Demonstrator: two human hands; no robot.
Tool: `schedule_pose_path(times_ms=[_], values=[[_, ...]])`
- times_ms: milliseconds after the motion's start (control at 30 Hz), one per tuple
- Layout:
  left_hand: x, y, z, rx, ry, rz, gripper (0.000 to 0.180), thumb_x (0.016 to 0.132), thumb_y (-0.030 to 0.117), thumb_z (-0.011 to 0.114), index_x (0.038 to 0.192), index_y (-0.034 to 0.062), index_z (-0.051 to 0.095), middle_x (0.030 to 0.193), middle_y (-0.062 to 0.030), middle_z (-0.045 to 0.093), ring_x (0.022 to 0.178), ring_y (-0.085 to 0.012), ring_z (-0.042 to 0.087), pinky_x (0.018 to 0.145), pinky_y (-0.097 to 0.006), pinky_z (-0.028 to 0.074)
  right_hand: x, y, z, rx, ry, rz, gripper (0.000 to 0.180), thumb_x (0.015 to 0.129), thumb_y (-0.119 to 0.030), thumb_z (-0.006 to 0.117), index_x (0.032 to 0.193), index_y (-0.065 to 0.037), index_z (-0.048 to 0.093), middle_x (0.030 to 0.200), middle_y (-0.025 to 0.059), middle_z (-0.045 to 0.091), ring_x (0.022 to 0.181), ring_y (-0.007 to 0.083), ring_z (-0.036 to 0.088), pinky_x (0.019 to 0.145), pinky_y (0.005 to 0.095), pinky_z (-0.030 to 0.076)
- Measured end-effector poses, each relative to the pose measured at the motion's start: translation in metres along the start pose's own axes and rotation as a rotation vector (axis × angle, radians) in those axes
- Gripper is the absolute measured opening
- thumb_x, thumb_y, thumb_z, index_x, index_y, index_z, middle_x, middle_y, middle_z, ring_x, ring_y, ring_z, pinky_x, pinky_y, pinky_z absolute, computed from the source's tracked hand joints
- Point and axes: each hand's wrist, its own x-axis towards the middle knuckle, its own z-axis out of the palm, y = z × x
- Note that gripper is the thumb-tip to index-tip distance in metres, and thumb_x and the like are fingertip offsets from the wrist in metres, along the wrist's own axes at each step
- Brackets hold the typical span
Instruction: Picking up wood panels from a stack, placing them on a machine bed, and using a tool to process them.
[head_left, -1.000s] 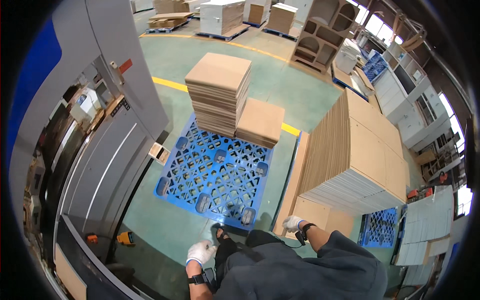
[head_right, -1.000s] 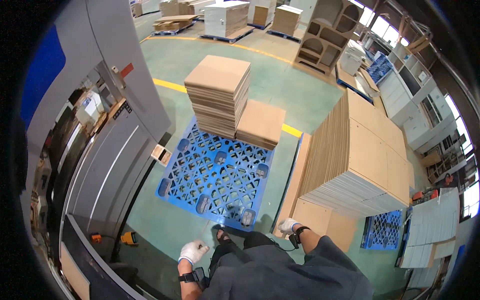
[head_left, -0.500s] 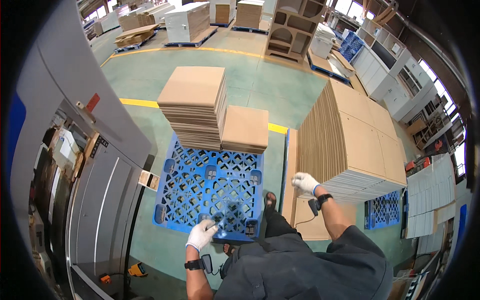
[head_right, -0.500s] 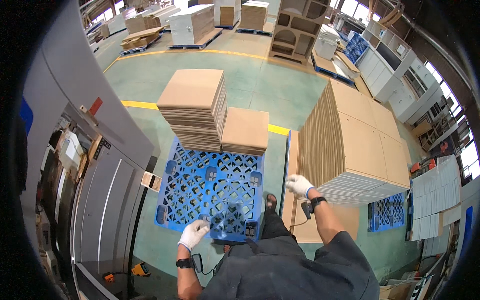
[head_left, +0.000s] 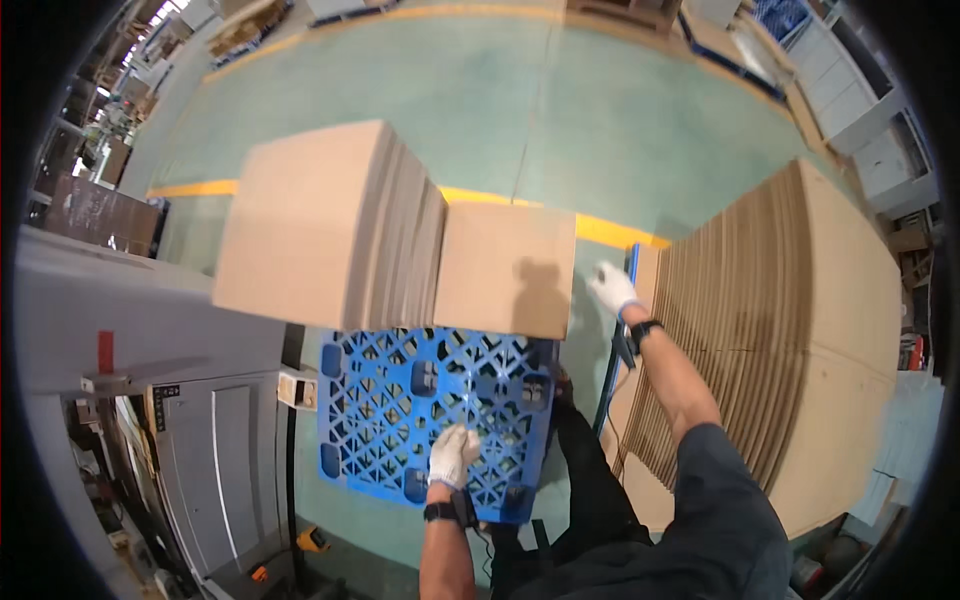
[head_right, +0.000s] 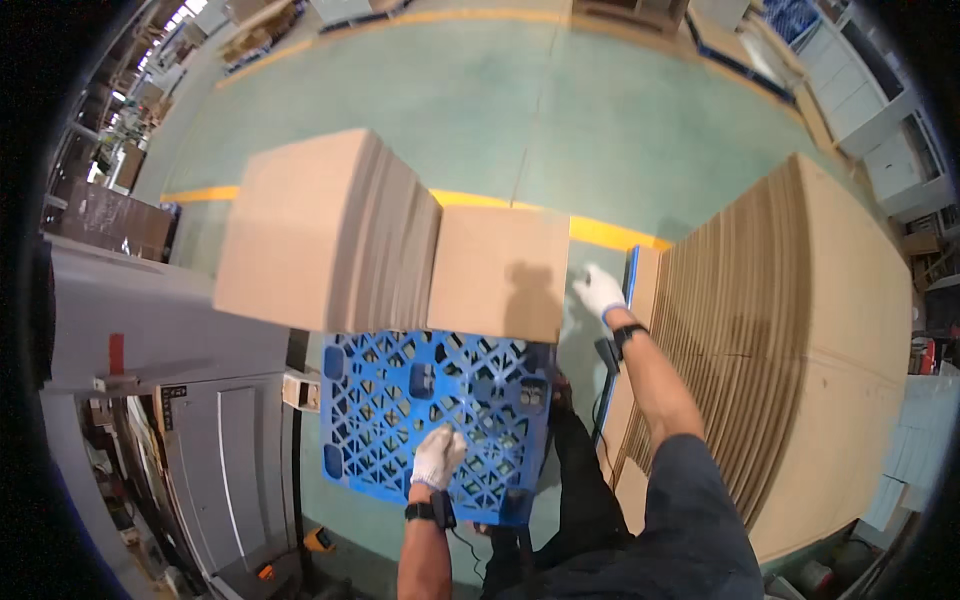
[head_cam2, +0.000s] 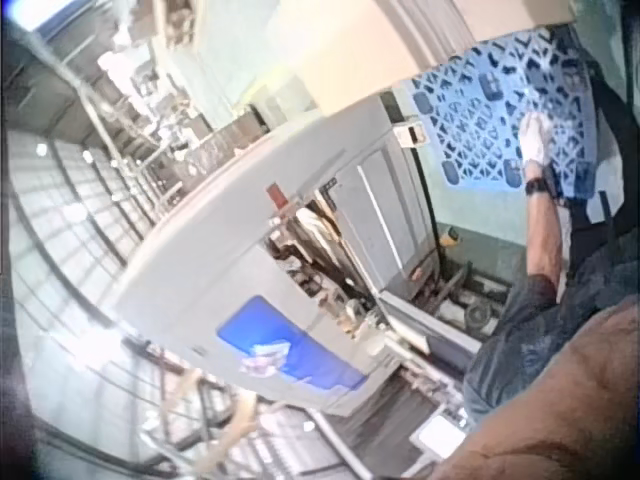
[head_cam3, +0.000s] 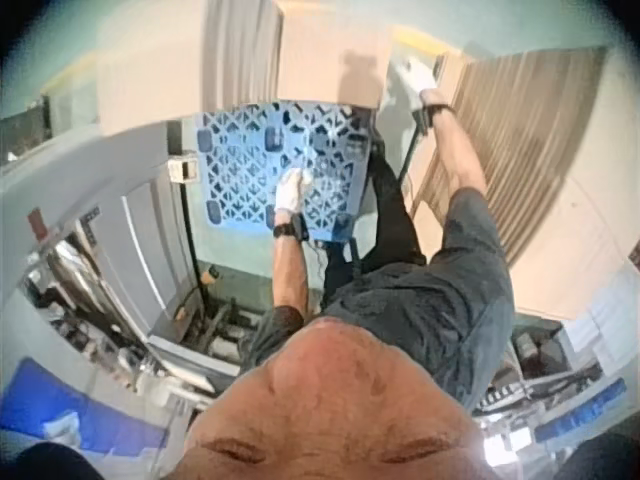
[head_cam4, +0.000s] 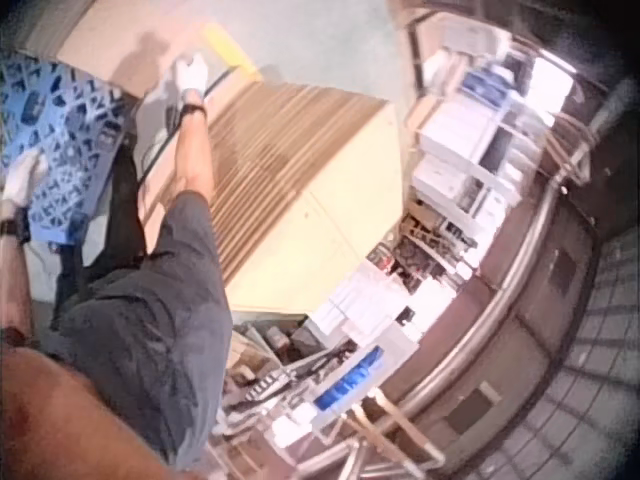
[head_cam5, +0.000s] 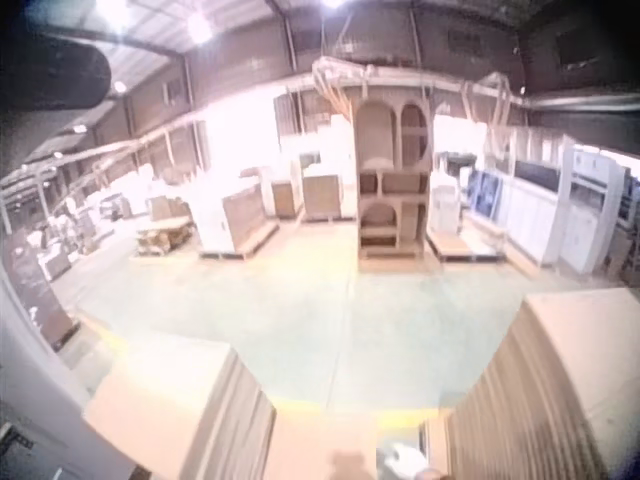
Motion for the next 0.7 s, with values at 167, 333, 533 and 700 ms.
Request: schedule_pose_path(times_ms=[167, 333, 533, 700], values=[[0.106, -0.024, 0.056, -0.248, 0.051, -0.241, 0.029, 0.103, 0.026, 0.060, 0.122, 0.0038, 0.056, 0.105, -0.0102, 0.064, 0.088, -0.0210, 0.064, 0.072, -0.035, 0.054, 0.131, 0.028, 0.040, 0.044, 0.034, 0.018, 0.058, 0.089, -0.034, 0.067, 0.137, -0.004, 0.057, 0.131, 0.0279, 0.064, 0.123, 0.0444, 0.060, 0.105, 0.0506, 0.049], [0.181, -0.051, 0.110, -0.251, 0.193, -0.321, 0.050, 0.107, 0.032, 0.055, 0.146, 0.0041, 0.042, 0.152, -0.0265, 0.047, 0.133, -0.0438, 0.052, 0.108, -0.055, 0.045, 0.218, 0.052, 0.069, -0.033, 0.047, -0.020, 0.065, 0.088, -0.037, 0.068, 0.143, -0.005, 0.052, 0.134, 0.0277, 0.063, 0.125, 0.0435, 0.060, 0.106, 0.0501, 0.049], [0.258, -0.087, 0.098, -0.325, 0.052, -0.236, 0.058, 0.109, 0.040, 0.047, 0.154, 0.0062, 0.033, 0.159, -0.0251, 0.039, 0.144, -0.0461, 0.040, 0.115, -0.057, 0.038, 0.253, 0.032, 0.093, -0.051, -0.125, 0.061, 0.072, 0.090, -0.043, 0.067, 0.147, -0.005, 0.048, 0.129, 0.0293, 0.066, 0.123, 0.0452, 0.062, 0.104, 0.0503, 0.050], [0.299, -0.084, 0.139, -0.562, -0.088, -0.197, 0.052, 0.110, 0.040, 0.047, 0.154, 0.0139, 0.037, 0.154, -0.0163, 0.048, 0.139, -0.0378, 0.048, 0.111, -0.058, 0.042, 0.226, 0.059, 0.080, -0.038, -0.103, 0.070, 0.072, 0.090, -0.043, 0.067, 0.147, -0.004, 0.046, 0.127, 0.0289, 0.067, 0.122, 0.0447, 0.062, 0.103, 0.0505, 0.050]])
